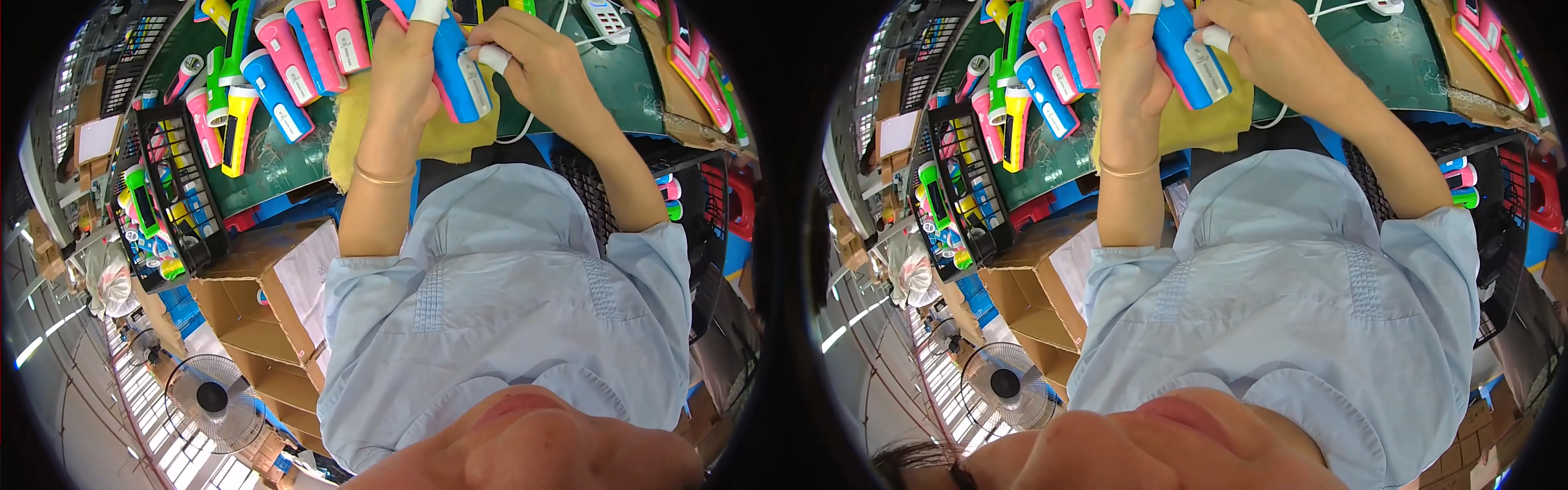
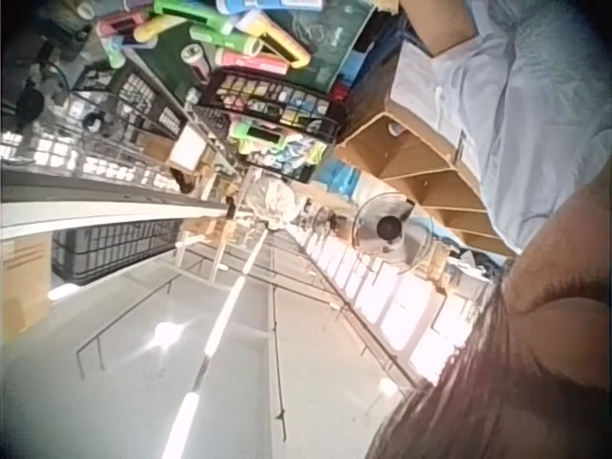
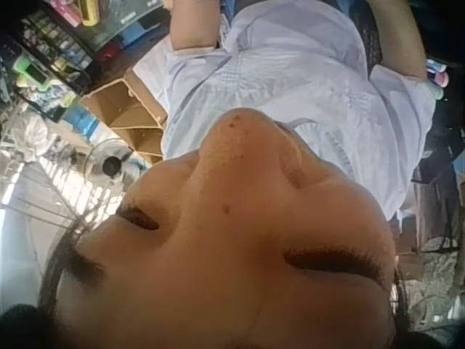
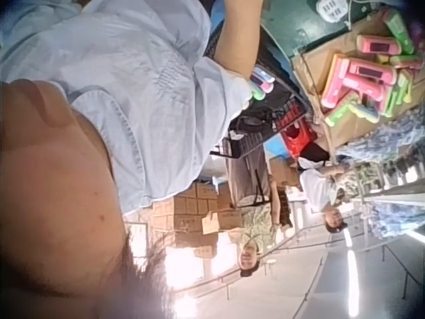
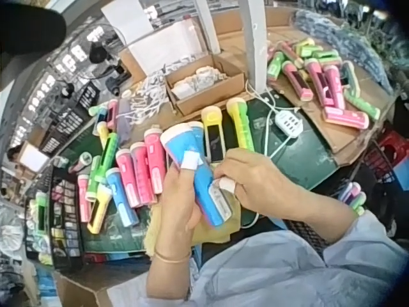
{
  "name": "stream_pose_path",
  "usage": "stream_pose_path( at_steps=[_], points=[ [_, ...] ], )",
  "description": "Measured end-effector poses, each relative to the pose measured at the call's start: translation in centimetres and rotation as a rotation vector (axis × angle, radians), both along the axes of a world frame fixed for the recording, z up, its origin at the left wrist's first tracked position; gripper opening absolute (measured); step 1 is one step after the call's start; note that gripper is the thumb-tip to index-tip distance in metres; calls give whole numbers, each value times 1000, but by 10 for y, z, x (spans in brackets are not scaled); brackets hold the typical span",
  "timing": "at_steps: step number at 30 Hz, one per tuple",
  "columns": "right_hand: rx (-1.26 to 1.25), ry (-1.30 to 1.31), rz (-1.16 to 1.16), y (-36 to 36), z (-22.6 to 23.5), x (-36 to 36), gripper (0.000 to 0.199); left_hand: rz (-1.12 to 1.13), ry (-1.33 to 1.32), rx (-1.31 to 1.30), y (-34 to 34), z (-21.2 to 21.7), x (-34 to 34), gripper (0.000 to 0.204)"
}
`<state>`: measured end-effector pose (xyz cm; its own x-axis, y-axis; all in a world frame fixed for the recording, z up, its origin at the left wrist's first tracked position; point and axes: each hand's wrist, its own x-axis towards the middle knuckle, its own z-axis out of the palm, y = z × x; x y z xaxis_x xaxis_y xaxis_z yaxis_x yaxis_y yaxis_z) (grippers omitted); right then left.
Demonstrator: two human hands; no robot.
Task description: Inspecting and testing handheld flashlights on an assembly line by plugging them into a power source.
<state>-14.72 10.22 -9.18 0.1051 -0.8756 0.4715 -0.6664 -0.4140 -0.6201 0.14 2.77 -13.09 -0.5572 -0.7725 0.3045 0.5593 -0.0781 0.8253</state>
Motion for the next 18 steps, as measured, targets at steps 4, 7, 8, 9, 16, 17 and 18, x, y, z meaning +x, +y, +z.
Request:
stream_pose_path(
  at_steps=[4,7,8,9,16,17,18],
  points=[
    [447,-430,567,9,9,-16,11,198,-38,189,21,24,-1,43],
    [60,-231,484,22,9,-7,29,106,191,164,13,29,-4,51],
    [-95,-90,450,31,-7,-2,39,42,287,311,14,30,-4,51],
    [-379,102,456,31,-19,6,39,18,306,298,13,26,1,49],
    [-404,67,120,46,-7,22,37,-181,583,417,23,9,-13,61],
    [-289,-63,-29,43,-5,31,41,-28,510,295,28,10,-21,64],
    [-177,-199,-175,39,-5,36,46,125,431,167,31,13,-25,68]
  ],
)
